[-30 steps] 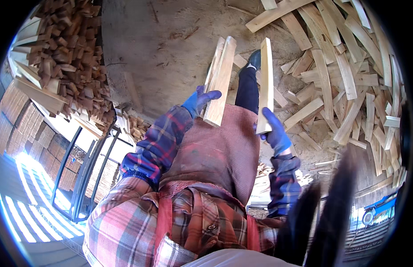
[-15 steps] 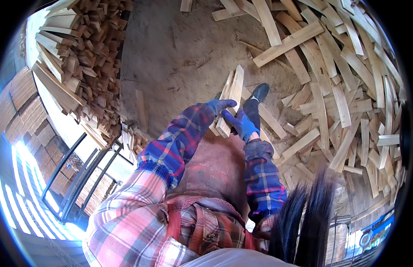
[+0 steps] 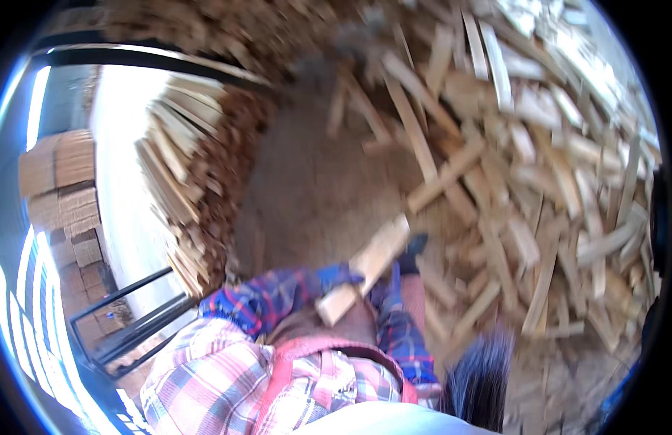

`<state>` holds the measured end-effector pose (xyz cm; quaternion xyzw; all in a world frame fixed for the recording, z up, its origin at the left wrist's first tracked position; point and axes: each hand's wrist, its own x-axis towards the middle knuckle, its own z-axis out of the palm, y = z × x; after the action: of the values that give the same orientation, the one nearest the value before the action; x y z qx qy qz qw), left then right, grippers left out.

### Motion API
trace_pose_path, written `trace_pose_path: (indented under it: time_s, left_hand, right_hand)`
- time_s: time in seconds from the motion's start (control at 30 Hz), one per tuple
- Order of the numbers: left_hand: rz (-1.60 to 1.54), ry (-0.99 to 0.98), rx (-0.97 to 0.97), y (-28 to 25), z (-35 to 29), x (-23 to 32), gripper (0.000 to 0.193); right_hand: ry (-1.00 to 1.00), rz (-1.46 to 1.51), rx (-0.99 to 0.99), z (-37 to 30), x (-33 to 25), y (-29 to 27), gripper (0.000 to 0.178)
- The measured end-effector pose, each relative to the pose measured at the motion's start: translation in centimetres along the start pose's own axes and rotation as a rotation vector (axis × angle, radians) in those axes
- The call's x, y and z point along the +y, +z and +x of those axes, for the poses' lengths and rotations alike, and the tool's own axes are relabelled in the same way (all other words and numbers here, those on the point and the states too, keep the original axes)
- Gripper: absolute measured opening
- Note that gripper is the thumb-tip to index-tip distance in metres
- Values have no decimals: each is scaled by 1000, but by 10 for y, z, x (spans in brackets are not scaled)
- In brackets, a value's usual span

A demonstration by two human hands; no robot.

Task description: The person repeatedly picks up individual wooden planks from a large pile on the floor, briefly inspects them, and places them into a separate, organized stack. The task involves continuous handling of the planks one at a time.

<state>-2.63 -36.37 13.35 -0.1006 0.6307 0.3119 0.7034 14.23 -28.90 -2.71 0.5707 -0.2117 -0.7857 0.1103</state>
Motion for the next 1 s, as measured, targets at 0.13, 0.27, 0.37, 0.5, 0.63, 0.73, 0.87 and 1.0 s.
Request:
trace_pose_path:
  time_s: [0.13, 0.27, 0.37, 0.5, 0.63, 0.73, 0.87, 1.0]
  left_hand:
    - [469, 197, 31, 2, -72, 32, 73]
    - [551, 674, 299, -16, -107, 76, 101]
    - [508, 1142, 619, -56, -146, 108, 99]
    - [61, 1575, 560, -118, -232, 204, 100]
    - [-78, 1952, 822, -236, -320, 297, 90]
    - [-246, 2053, 669, -314, -390, 385, 83]
    - [-260, 1923, 877, -473, -450, 475, 62]
    - [420, 873, 1838, -550, -428, 523, 53]
  right_hand:
    - [-459, -315, -224, -62, -10, 82, 90]
    - [-630, -372, -725, -118, -50, 209, 81]
    - [-1006, -724, -782, -217, 6, 360, 73]
    - [-1016, -1150, -1110, -305, 67, 519, 62]
    - [-1176, -1574, -1458, -350, 191, 573, 68]
    - [-1082, -1582, -1399, -312, 183, 593, 76]
    - [-1143, -1612, -998, -260, 146, 566, 72]
    - [-1144, -1256, -481, -189, 64, 476, 54]
